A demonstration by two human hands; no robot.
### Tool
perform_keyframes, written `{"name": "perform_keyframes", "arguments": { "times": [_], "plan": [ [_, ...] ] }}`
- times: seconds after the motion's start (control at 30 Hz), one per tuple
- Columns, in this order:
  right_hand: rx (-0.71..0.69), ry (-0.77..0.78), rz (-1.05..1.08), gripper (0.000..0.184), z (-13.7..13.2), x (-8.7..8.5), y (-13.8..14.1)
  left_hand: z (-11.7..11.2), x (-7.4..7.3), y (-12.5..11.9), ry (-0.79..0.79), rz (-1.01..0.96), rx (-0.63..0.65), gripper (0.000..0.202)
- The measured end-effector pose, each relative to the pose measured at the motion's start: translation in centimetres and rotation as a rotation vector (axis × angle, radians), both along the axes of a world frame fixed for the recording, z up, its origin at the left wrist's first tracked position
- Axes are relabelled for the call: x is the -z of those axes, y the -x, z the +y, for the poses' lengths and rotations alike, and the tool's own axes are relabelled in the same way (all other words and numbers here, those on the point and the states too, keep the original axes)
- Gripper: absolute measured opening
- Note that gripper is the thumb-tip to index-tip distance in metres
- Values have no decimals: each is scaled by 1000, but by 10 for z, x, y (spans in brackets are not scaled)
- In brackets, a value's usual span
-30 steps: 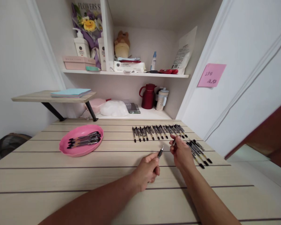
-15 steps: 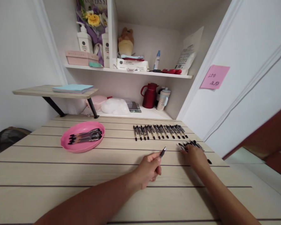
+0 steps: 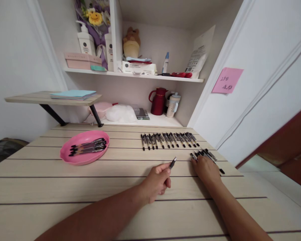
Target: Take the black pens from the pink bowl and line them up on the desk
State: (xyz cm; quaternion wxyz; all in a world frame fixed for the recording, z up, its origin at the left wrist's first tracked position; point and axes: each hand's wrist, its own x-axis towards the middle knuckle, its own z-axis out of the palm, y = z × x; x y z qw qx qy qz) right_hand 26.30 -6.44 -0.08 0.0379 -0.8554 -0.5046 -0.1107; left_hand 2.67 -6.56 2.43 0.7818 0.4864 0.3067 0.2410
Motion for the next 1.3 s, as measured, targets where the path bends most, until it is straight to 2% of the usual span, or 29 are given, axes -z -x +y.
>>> {"name": "perform_keyframes", "arguments": {
  "times": [0.27,0.4,0.47,0.53,0.6,0.63,0.7,0.8,0.9,1.03,1.13,1.23,1.3],
  "plan": [
    [2,-36,21,27,-3,2,-3,2,3,0,7,-23,3,55],
    [12,-130,58,29,-6,-6,2,1,2,0,2,-22,-1,55],
    [-28,-205,211,31,-7,-15,12,0,1,0,-8,-14,-5,55],
    [-128,-261,561,36,-8,-26,28,0,1,-1,-16,-15,-2,56],
    [-221,-296,1024,41,-9,-34,48,1,2,-1,-15,-28,8,56],
    [-235,-308,1213,42,-10,-37,58,1,3,-1,-12,-36,11,55],
    [-225,-342,1446,38,-10,-39,75,2,4,-1,-8,-51,10,53],
    [-214,-451,1580,33,-9,-35,89,3,7,-2,-13,-61,0,51],
    [-221,-538,1718,28,-7,-29,92,3,8,-3,-7,-50,-22,52],
    [-262,-490,1936,33,-7,-28,92,4,7,-3,7,-49,-31,53],
    [-289,-446,1936,30,-7,-28,92,3,6,-3,3,-50,-10,52],
    [-362,-481,1946,25,-8,-28,92,4,5,-2,-3,-39,-4,51],
    [-380,-478,2019,30,-9,-29,92,4,5,-2,-3,-37,-4,52]
  ]
}}
